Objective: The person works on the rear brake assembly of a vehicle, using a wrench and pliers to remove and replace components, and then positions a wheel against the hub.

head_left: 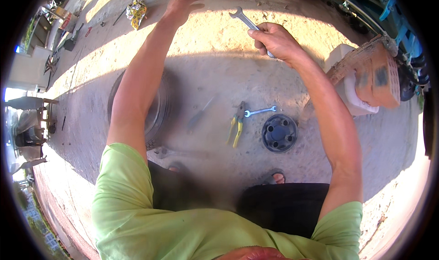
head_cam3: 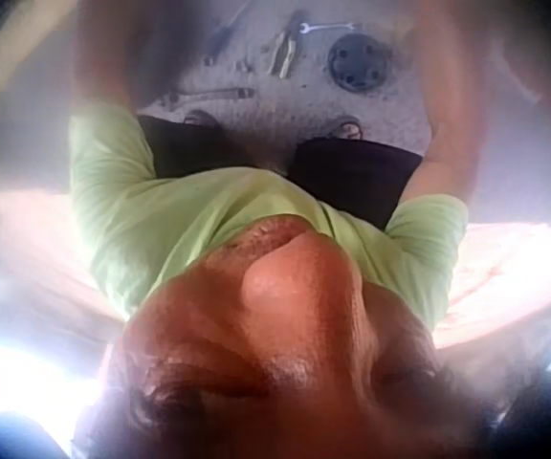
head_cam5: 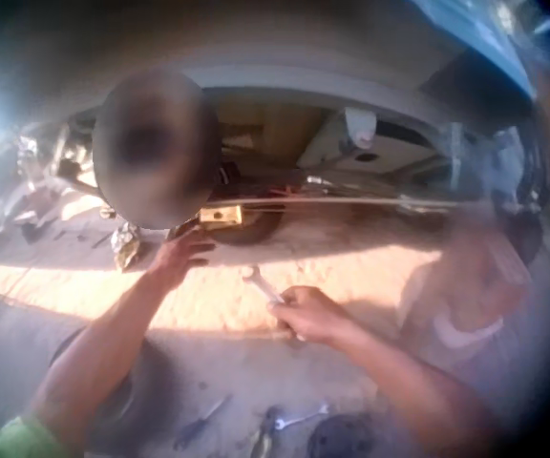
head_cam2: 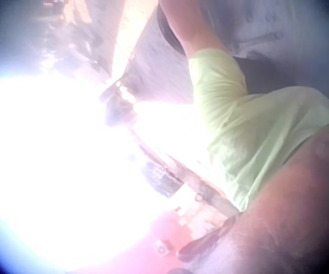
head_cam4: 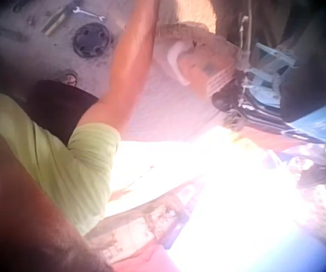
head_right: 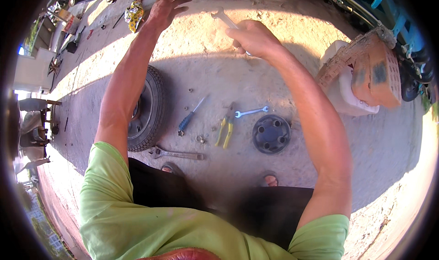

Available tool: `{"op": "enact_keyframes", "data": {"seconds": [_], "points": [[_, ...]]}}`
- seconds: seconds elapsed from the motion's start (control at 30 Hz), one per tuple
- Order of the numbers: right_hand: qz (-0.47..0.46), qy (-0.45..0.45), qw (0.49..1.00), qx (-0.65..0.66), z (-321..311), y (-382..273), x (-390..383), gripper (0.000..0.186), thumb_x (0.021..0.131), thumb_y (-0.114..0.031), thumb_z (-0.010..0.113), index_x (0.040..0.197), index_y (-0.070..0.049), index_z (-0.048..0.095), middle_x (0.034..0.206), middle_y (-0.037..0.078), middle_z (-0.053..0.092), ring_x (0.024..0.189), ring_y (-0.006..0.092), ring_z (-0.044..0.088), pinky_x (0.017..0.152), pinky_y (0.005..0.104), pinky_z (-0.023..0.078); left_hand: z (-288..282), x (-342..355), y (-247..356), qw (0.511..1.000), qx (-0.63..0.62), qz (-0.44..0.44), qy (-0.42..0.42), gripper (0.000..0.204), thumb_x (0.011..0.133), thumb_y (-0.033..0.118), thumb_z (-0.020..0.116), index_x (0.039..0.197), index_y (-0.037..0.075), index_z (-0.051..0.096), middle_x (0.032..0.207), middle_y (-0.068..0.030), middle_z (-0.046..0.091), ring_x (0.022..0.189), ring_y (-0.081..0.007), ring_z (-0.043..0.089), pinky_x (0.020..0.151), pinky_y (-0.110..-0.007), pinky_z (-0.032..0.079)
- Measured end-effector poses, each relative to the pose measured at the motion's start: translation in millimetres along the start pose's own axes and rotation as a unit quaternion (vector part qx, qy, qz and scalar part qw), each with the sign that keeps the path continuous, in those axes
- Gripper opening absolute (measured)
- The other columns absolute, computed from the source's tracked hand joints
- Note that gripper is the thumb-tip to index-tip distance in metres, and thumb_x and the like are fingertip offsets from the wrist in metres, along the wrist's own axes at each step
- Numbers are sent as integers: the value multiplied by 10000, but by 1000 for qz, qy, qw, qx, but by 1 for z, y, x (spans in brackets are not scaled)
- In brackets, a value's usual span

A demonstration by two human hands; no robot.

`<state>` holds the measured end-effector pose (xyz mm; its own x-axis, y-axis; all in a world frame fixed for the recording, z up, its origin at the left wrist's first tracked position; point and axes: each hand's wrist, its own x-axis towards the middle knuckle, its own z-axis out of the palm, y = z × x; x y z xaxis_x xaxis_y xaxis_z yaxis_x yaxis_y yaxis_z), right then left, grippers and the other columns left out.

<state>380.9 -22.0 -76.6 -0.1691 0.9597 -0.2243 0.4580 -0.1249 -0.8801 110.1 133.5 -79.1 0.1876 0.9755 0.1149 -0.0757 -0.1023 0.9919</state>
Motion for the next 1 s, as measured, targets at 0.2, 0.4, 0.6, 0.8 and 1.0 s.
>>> {"op": "enact_keyframes", "data": {"seconds": [0.2, 0.4, 0.6, 0.8, 1.0], "points": [[-12, -15, 1000, 14, -5, -1, 0, 439, 969, -393, 664, 1119, 18, 636, 837, 33, 625, 668, 100, 564, 637, 281, 480, -14, 5, -3, 1000, -24, 3, 1, 433, 1029, 317, 593, 1358, 38, 563, 1258, -133, 686, 1087, -244, 686, 873, -371, 527], [14, -48, 999, -19, -9, 11, 8, 416, 967, -370, 661, 1113, 19, 636, 827, 36, 635, 659, 109, 564, 652, 297, 464, -12, -24, 10, 999, -10, -31, 26, 396, 1034, 271, 591, 1344, 26, 571, 1262, -139, 687, 1089, -255, 694, 859, -377, 531], [-7, -14, 1000, -19, -7, -5, -2, 380, 970, -364, 668, 1069, 3, 649, 807, 26, 638, 649, 92, 562, 621, 276, 463, -44, -55, 39, 996, -53, 4, -71, 405, 1042, 267, 562, 1360, 15, 569, 1239, -157, 692, 1034, -251, 696, 855, -364, 528], [-63, -2, 998, 31, 10, -33, -4, 315, 988, -357, 649, 935, -48, 625, 752, -13, 583, 642, 75, 542, 616, 258, 452, -64, -79, 89, 969, -138, 94, -182, 373, 1039, 307, 577, 1254, 3, 588, 1065, -141, 702, 905, -246, 695, 763, -377, 583], [-101, -29, 993, 59, 28, -66, -15, 271, 1002, -329, 627, 914, -74, 598, 734, -24, 551, 634, 73, 512, 602, 258, 426, -52, -92, 108, 990, -44, 115, -76, 312, 1030, 300, 606, 1072, -1, 677, 890, -118, 713, 753, -209, 692, 695, -343, 585]]}}
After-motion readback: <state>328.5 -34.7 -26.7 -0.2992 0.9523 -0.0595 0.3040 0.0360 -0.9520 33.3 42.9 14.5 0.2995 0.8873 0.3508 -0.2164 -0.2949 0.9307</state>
